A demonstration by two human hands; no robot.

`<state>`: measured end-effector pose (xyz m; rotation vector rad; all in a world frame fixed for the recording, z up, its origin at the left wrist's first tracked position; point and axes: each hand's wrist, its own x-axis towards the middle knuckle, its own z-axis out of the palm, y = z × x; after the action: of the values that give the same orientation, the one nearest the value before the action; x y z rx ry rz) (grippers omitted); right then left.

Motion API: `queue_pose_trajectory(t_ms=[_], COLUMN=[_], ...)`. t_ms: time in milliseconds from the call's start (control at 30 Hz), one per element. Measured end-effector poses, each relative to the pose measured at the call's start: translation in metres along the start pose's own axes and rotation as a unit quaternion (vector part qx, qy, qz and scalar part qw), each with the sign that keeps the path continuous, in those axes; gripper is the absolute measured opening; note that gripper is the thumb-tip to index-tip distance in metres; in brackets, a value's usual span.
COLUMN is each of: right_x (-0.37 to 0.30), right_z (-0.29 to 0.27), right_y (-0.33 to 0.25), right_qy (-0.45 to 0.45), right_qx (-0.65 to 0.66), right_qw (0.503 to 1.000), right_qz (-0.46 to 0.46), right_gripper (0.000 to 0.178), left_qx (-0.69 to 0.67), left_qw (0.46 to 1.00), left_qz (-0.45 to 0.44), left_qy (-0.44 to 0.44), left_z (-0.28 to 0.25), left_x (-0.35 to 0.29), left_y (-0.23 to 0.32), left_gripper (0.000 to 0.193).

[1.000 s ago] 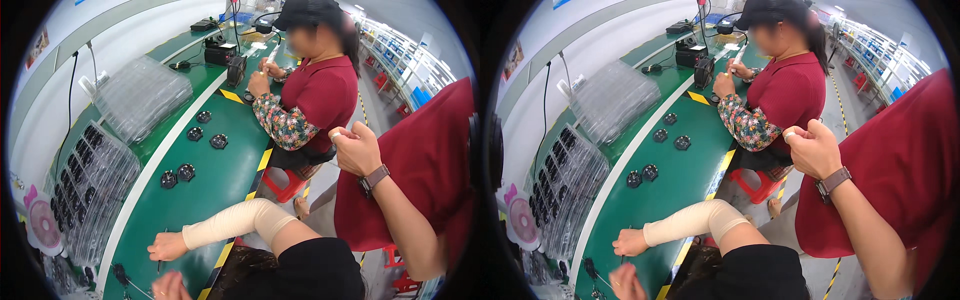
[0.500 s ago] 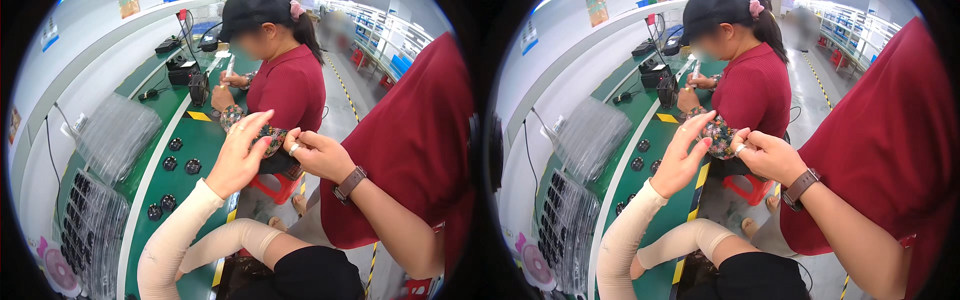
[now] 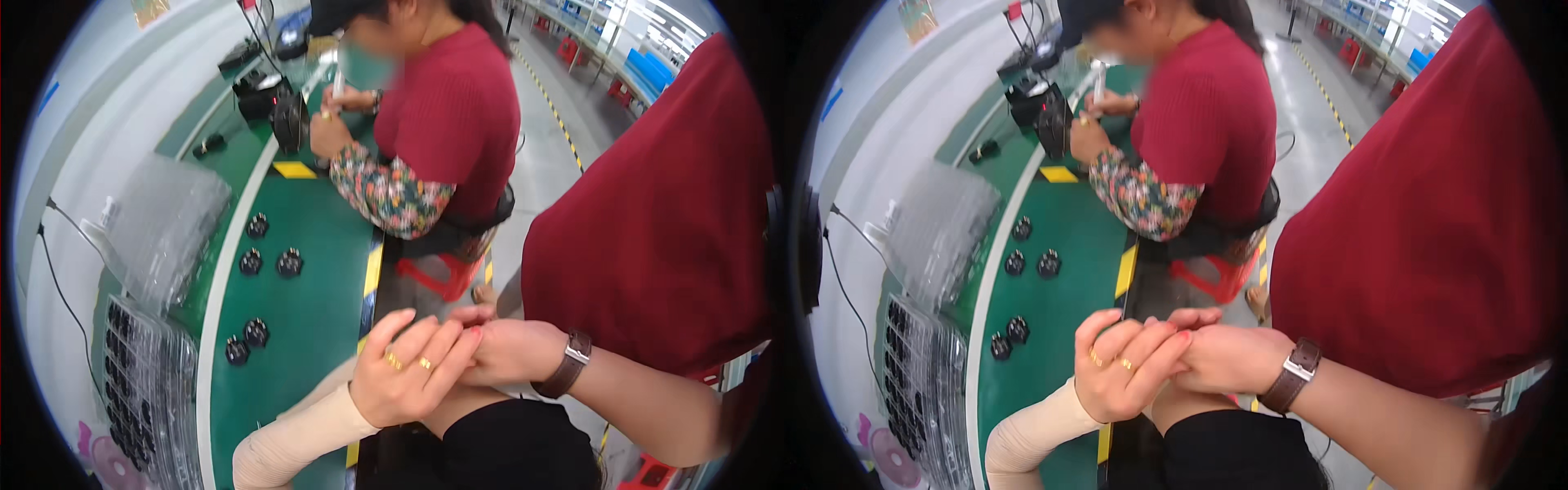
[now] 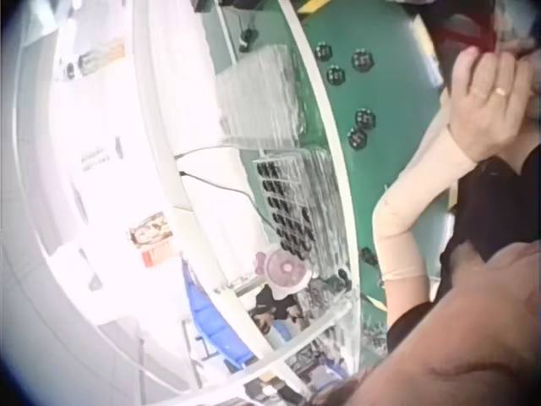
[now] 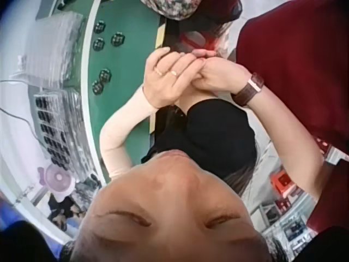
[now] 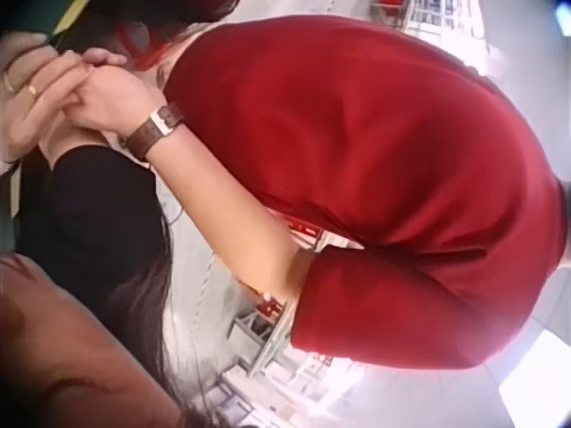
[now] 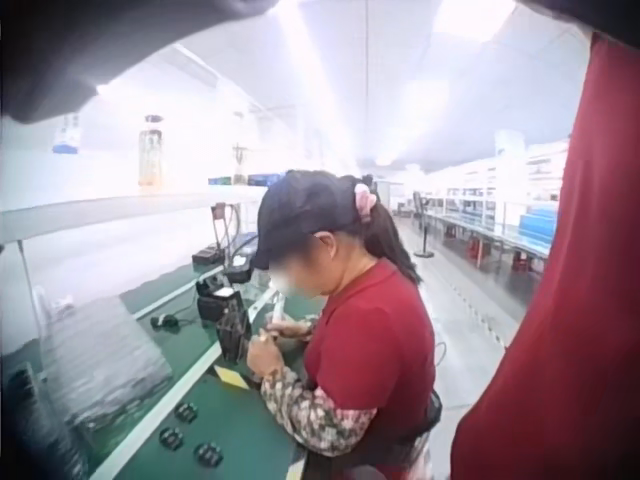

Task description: Assembling and inspecting small electronic components on a production line.

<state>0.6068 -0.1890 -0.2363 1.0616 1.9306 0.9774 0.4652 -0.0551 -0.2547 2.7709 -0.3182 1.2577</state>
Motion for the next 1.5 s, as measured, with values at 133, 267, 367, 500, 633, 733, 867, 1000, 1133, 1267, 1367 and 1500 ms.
queue_pose_trajectory(t_ms=[133,267,367,500,633,733,867,1000,1133,1267,1367,1500], right_x=[0.001,-0.006,0.001,-0.009,0.005,0.012,0.042,0.083,0.128,0.176,0.213,0.264], right_z=[0.0,0.019,0.027,0.016,0.028,0.018,0.007,-0.002,-0.01,-0.018,-0.026,-0.039], right_y=[-0.042,0.007,0.018,0.019,0.019,0.016,0.002,-0.018,-0.046,-0.075,-0.096,-0.118], right_qy=[0.015,-0.134,-0.087,-0.129,-0.085,-0.04,0.028,0.098,0.164,0.227,0.274,0.345], right_qx=[-0.05,-0.445,-0.474,-0.474,-0.406,-0.338,-0.239,-0.132,-0.019,0.094,0.176,0.278], right_qw=[0.991,0.878,0.875,0.869,0.908,0.939,0.969,0.985,0.985,0.968,0.944,0.895], right_qz=[0.121,-0.113,-0.035,-0.062,-0.058,-0.054,-0.052,-0.05,-0.049,-0.045,-0.043,-0.046], right_gripper=[0.02,0.03,0.03,0.029,0.027,0.026,0.024,0.023,0.021,0.019,0.018,0.017], left_qx=[0.017,-0.015,-0.079,-0.114,-0.081,-0.068,-0.059,-0.056,-0.05,-0.054,-0.049,-0.048], left_qw=[0.998,0.993,0.982,0.975,0.977,0.983,0.985,0.986,0.987,0.986,0.987,0.986], left_qz=[0.049,0.043,-0.079,-0.157,-0.156,-0.137,-0.131,-0.127,-0.124,-0.126,-0.124,-0.122], left_qy=[-0.038,-0.108,-0.152,-0.111,-0.118,-0.102,-0.098,-0.091,-0.09,-0.09,-0.092,-0.099], left_z=[-0.017,-0.029,-0.029,-0.017,-0.01,-0.013,-0.014,-0.012,-0.013,-0.013,-0.015,-0.014], left_x=[-0.043,-0.098,-0.13,-0.14,-0.149,-0.149,-0.149,-0.15,-0.15,-0.149,-0.15,-0.147], left_y=[-0.002,-0.017,-0.007,0.007,0.007,0.01,0.01,0.009,0.009,0.008,0.008,0.008], left_gripper=[0.027,0.028,0.031,0.036,0.035,0.035,0.034,0.033,0.033,0.033,0.033,0.033])
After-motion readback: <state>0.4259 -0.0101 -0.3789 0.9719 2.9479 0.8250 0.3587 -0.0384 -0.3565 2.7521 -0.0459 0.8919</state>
